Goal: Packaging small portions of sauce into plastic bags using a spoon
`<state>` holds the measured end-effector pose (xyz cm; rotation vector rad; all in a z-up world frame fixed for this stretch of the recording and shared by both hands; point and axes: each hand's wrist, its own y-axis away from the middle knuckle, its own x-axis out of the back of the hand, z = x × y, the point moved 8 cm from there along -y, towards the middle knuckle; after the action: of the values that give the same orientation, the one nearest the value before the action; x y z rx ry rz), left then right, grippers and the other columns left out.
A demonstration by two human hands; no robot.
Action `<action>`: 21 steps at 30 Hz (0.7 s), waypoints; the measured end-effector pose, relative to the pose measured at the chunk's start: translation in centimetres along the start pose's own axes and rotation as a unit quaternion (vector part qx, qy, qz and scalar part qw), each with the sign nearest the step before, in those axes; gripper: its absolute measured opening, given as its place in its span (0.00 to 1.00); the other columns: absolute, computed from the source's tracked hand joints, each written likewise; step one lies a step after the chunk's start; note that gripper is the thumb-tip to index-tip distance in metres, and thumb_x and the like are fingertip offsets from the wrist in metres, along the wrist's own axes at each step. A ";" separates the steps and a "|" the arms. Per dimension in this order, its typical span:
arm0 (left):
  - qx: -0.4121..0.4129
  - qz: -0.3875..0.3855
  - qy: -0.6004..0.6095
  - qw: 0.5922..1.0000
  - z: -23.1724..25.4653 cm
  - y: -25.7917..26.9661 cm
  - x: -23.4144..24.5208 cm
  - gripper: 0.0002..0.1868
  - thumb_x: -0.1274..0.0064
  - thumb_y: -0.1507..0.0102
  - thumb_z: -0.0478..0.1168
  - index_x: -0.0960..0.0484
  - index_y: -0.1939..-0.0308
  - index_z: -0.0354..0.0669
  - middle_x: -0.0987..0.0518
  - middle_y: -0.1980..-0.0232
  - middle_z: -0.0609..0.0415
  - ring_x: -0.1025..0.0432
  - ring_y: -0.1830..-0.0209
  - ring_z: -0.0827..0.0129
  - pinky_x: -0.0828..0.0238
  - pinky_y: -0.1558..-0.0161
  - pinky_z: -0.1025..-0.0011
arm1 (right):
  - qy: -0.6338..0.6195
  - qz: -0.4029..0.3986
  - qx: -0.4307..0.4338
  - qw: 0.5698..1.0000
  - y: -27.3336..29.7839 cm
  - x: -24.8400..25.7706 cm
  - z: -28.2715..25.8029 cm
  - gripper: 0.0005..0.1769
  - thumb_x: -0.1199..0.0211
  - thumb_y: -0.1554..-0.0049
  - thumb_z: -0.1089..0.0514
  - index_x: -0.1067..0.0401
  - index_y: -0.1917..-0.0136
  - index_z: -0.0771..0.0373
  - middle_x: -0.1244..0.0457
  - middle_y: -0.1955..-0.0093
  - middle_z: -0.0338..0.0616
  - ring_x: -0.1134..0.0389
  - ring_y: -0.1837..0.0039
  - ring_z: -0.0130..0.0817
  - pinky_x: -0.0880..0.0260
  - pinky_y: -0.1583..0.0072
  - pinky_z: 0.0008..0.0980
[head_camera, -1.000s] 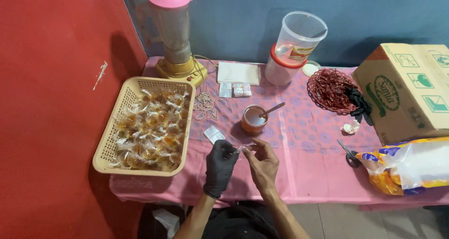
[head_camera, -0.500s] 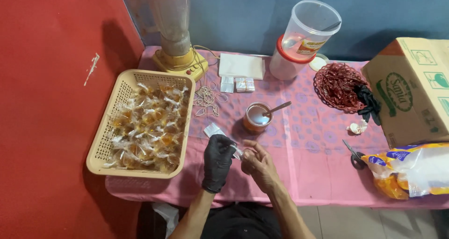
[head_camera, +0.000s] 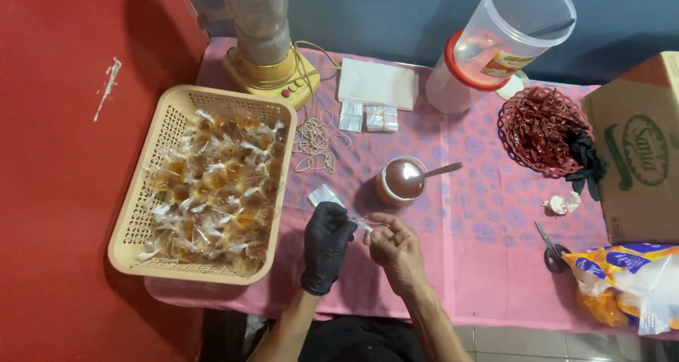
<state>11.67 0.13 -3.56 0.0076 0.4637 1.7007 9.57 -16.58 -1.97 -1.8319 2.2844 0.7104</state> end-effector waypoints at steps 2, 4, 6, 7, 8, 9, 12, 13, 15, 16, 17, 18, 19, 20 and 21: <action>-0.106 -0.029 0.008 0.994 1.5 -0.1 -0.2 0.12 0.38 0.41 0.33 0.25 0.57 0.46 0.22 0.68 0.55 0.26 0.71 0.72 0.26 0.66 0.75 | -0.090 -0.104 -0.107 0.985 0.5 -2.1 0.4 0.12 0.33 0.43 0.64 0.32 0.48 0.62 0.37 0.68 0.42 0.51 0.74 0.23 0.55 0.69 0.24; -0.103 -0.033 -0.059 0.992 2.6 0.3 -0.5 0.11 0.36 0.41 0.34 0.21 0.58 0.48 0.20 0.68 0.59 0.26 0.71 0.76 0.26 0.64 0.76 | -0.106 -0.121 -0.103 0.982 0.4 -2.0 0.1 0.14 0.32 0.44 0.65 0.32 0.47 0.61 0.39 0.66 0.39 0.49 0.71 0.23 0.52 0.66 0.24; -0.099 -0.038 -0.125 0.986 3.8 0.9 -0.7 0.09 0.35 0.40 0.36 0.17 0.58 0.51 0.18 0.69 0.63 0.26 0.70 0.79 0.26 0.63 0.78 | -0.121 -0.138 -0.099 0.978 0.3 -2.5 -0.5 0.15 0.30 0.45 0.65 0.31 0.46 0.61 0.40 0.65 0.37 0.48 0.68 0.24 0.49 0.64 0.25; -0.112 -0.069 -0.133 0.982 4.6 1.4 -1.2 0.06 0.34 0.40 0.36 0.16 0.61 0.48 0.18 0.72 0.61 0.27 0.73 0.78 0.27 0.66 0.76 | 0.018 -0.068 -0.053 0.996 -0.1 -1.7 -1.2 0.11 0.35 0.46 0.69 0.32 0.53 0.58 0.40 0.66 0.36 0.48 0.67 0.21 0.48 0.64 0.22; -0.126 -0.101 -0.141 0.977 5.4 2.0 -1.8 0.04 0.33 0.40 0.36 0.14 0.65 0.44 0.19 0.75 0.59 0.29 0.76 0.77 0.29 0.68 0.75 | 0.157 0.005 -0.005 0.988 -0.2 -0.9 -2.4 0.12 0.39 0.47 0.73 0.33 0.61 0.55 0.40 0.67 0.35 0.48 0.67 0.19 0.47 0.64 0.20; -0.124 -0.103 -0.140 0.977 4.1 2.0 -2.1 0.04 0.33 0.40 0.36 0.14 0.65 0.44 0.19 0.75 0.59 0.29 0.76 0.77 0.29 0.68 0.75 | 0.158 0.008 -0.006 0.987 -0.2 -0.8 -2.3 0.12 0.39 0.47 0.73 0.33 0.61 0.55 0.40 0.67 0.35 0.48 0.67 0.19 0.47 0.64 0.20; -0.142 -0.099 -0.107 0.979 2.6 2.0 -2.4 0.04 0.35 0.39 0.32 0.14 0.61 0.39 0.18 0.71 0.57 0.29 0.75 0.78 0.26 0.68 0.75 | 0.244 0.053 0.088 0.964 -0.1 -0.8 -3.8 0.15 0.33 0.51 0.68 0.37 0.67 0.54 0.42 0.70 0.31 0.46 0.65 0.19 0.45 0.61 0.22; -0.130 -0.102 -0.115 0.980 2.5 1.8 -2.4 0.02 0.39 0.36 0.36 0.15 0.63 0.42 0.20 0.73 0.59 0.30 0.75 0.79 0.29 0.68 0.75 | 0.359 0.054 0.116 0.924 0.1 -1.0 -4.3 0.13 0.34 0.50 0.64 0.37 0.66 0.53 0.44 0.71 0.30 0.48 0.67 0.20 0.44 0.62 0.25; -0.117 -0.107 -0.121 0.980 2.4 1.7 -2.6 0.06 0.42 0.33 0.40 0.16 0.64 0.45 0.22 0.76 0.61 0.31 0.75 0.80 0.31 0.68 0.75 | 0.470 0.056 0.141 0.869 0.6 -1.3 -5.3 0.11 0.36 0.48 0.61 0.37 0.65 0.52 0.46 0.73 0.29 0.49 0.70 0.22 0.43 0.64 0.29; -0.123 -0.063 -0.139 0.981 2.5 1.6 -2.0 0.05 0.40 0.35 0.39 0.15 0.65 0.45 0.19 0.73 0.62 0.30 0.72 0.81 0.28 0.65 0.75 | 0.486 0.024 0.235 0.841 1.3 -2.7 -6.8 0.07 0.34 0.45 0.58 0.33 0.58 0.56 0.40 0.61 0.36 0.49 0.71 0.21 0.45 0.67 0.26; -0.128 -0.019 -0.156 0.979 2.7 1.5 -1.5 0.04 0.37 0.37 0.39 0.14 0.66 0.45 0.17 0.71 0.63 0.28 0.68 0.81 0.26 0.62 0.74 | 0.498 -0.010 0.327 0.804 2.3 -4.1 -8.2 0.08 0.32 0.41 0.55 0.28 0.52 0.60 0.34 0.50 0.42 0.50 0.73 0.21 0.47 0.70 0.24; -0.128 -0.016 -0.153 0.980 2.5 1.4 -1.5 0.04 0.37 0.37 0.39 0.14 0.66 0.45 0.17 0.71 0.63 0.28 0.68 0.81 0.26 0.62 0.74 | 0.499 -0.013 0.327 0.802 2.8 -4.4 -8.8 0.08 0.32 0.41 0.55 0.28 0.52 0.60 0.34 0.50 0.42 0.50 0.73 0.21 0.47 0.70 0.24; -0.124 -0.024 -0.123 0.984 2.2 1.3 -1.6 0.03 0.38 0.37 0.39 0.14 0.64 0.44 0.20 0.72 0.62 0.30 0.71 0.80 0.28 0.65 0.74 | 0.491 -0.053 0.350 0.796 3.4 -5.3 -9.4 0.04 0.35 0.41 0.63 0.26 0.51 0.61 0.32 0.51 0.43 0.40 0.67 0.24 0.40 0.67 0.22; -0.117 -0.033 -0.091 0.988 1.8 1.3 -1.8 0.03 0.38 0.36 0.38 0.15 0.63 0.44 0.22 0.74 0.61 0.33 0.73 0.79 0.30 0.68 0.74 | 0.483 -0.091 0.370 0.788 4.3 -6.1 -9.9 0.07 0.38 0.41 0.70 0.24 0.50 0.63 0.30 0.52 0.44 0.31 0.61 0.28 0.32 0.64 0.21; -0.116 -0.032 -0.089 0.989 2.1 1.5 -1.9 0.03 0.38 0.36 0.38 0.15 0.63 0.44 0.22 0.74 0.61 0.33 0.73 0.79 0.30 0.68 0.74 | 0.486 -0.093 0.368 0.787 4.0 -5.4 -9.2 0.07 0.38 0.41 0.70 0.24 0.50 0.63 0.30 0.52 0.44 0.31 0.61 0.28 0.32 0.64 0.21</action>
<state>11.22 -1.19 -0.68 -0.0248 0.1308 1.6640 8.85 -15.18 9.34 -2.1029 2.1640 -1.2987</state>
